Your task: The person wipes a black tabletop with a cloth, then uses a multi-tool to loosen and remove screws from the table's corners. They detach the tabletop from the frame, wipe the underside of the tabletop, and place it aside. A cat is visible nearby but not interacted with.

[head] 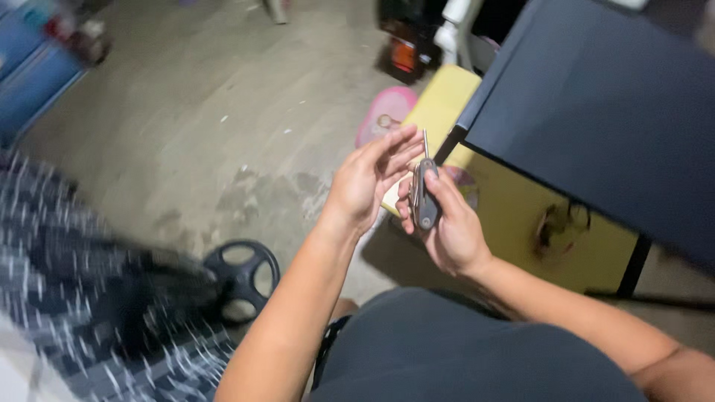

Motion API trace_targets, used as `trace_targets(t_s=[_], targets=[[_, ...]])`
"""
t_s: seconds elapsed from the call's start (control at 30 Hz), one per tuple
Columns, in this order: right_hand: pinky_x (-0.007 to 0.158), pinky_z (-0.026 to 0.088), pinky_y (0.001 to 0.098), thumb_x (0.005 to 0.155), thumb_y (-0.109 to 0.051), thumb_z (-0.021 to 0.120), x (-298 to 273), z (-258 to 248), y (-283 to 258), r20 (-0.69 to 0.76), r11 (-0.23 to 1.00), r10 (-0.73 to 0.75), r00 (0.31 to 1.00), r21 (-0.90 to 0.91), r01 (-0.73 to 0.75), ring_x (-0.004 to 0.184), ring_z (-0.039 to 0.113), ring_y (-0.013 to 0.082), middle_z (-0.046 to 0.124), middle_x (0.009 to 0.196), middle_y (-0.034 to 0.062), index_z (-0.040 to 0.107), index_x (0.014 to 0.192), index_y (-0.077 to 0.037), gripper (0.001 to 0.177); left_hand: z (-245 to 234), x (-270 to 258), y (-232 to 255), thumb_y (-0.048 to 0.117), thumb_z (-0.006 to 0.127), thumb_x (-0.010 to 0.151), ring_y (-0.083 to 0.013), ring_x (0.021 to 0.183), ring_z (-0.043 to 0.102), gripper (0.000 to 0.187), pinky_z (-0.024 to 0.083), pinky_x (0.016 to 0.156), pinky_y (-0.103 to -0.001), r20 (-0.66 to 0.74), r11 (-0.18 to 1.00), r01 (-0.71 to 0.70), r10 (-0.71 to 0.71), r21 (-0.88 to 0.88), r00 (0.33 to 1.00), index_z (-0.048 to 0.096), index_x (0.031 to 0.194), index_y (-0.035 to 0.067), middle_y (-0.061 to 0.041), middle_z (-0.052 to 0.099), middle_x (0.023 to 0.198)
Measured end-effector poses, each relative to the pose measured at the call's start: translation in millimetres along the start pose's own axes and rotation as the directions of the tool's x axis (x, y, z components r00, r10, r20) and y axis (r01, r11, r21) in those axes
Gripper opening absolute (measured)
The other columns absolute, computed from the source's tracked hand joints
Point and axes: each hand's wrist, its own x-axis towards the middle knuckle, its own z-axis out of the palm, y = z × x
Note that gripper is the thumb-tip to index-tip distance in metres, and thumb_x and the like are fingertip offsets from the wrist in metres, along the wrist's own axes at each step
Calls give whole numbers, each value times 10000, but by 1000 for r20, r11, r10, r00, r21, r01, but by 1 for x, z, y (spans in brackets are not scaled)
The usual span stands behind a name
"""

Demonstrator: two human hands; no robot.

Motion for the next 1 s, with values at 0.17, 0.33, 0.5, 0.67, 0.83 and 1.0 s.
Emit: trace_targets(t_s=[0.17,0.33,0.5,0.67,0.83,1.0], targets=[[640,485,301,1083,-258,402,37,38,23,-215,980,-191,958,14,199,797,580,180,595,939,93,493,1111,-38,240,-31,51,40,271,404,1009,-267,1305,543,518,409,1077,-381,144,962,213,-238,169,960,494,1384,-74,-192,577,1378],[613,478,277,1033,-231,411,52,63,30,-433,961,-232,871,39,275,767,578,162,591,917,85,511,1205,-62,261,-35,99,48,264,397,1020,-277,1254,582,491,467,1024,-352,330,897,383,-439,221,836,507,1366,-65,-186,610,1325],[603,473,273,1042,-213,423,70,57,24,-525,942,-303,796,-38,333,764,576,160,589,933,86,479,1169,-43,220,-28,151,23,248,426,1016,-238,1095,640,441,518,928,-317,353,801,492,-595,342,723,582,1287,-63,-173,671,1167],[550,446,253,1036,-199,439,80,42,21,-540,952,-290,790,-76,298,718,547,139,567,911,79,464,1205,-26,243,-21,189,-9,227,459,992,-135,942,614,273,474,804,-284,268,650,493,-723,578,637,628,1126,61,-27,655,996],[537,430,245,986,-174,455,82,38,24,-635,965,-192,748,16,262,699,547,136,565,901,85,447,1234,-31,286,-27,224,-29,233,500,1019,-130,900,604,264,492,852,-283,522,645,358,-760,675,387,664,1036,26,-24,668,934],[504,415,244,949,-195,478,93,35,31,-740,960,-188,645,1,281,622,507,133,570,881,94,448,1241,-45,329,-18,263,-54,157,560,981,-132,911,623,255,498,868,-278,571,565,339,-816,752,94,704,1087,-25,-35,713,977]])
